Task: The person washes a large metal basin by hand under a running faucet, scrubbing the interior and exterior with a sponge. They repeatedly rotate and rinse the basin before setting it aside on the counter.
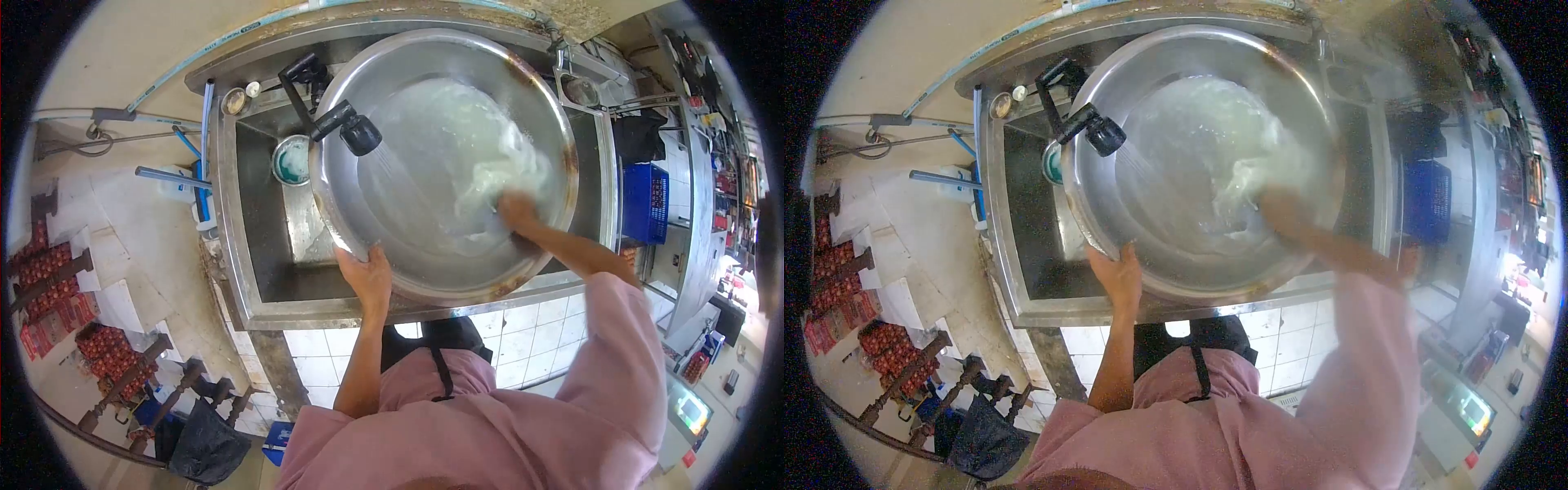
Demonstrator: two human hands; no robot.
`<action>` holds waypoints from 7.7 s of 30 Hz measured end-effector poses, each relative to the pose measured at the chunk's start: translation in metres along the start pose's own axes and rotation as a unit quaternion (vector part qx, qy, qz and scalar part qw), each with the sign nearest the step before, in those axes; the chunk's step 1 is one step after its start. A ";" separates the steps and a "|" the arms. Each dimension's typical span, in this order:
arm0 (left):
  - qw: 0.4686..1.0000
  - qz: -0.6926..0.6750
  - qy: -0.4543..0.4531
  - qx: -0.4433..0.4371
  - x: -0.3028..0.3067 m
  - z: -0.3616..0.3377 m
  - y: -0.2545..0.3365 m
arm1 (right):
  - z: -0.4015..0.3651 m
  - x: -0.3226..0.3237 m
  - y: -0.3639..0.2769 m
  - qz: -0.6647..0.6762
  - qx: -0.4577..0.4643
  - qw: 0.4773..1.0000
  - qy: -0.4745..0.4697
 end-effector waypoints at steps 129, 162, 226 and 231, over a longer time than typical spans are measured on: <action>0.992 -0.099 0.035 0.062 0.024 -0.044 -0.050 | 0.170 0.061 -0.082 0.152 0.042 0.933 0.323; 0.994 -0.088 0.064 0.015 0.028 -0.034 -0.033 | 0.019 0.245 -0.290 0.700 -0.030 0.701 -0.132; 0.818 -0.222 -0.342 0.405 0.113 -0.019 -0.141 | -0.145 0.428 -0.282 0.235 -0.152 0.861 0.425; 0.760 -0.236 -0.411 0.445 0.108 -0.024 -0.130 | -0.142 0.462 -0.359 0.187 -0.118 0.883 0.415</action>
Point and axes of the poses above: each hand's wrist, its own z-axis towards the middle knuckle, its own x-axis out of the back of the hand, y = z × x, the point moved 1 cm from there along z, towards the middle knuckle, and after that the axes turned 5 degrees about x, right-handed, at the moved point
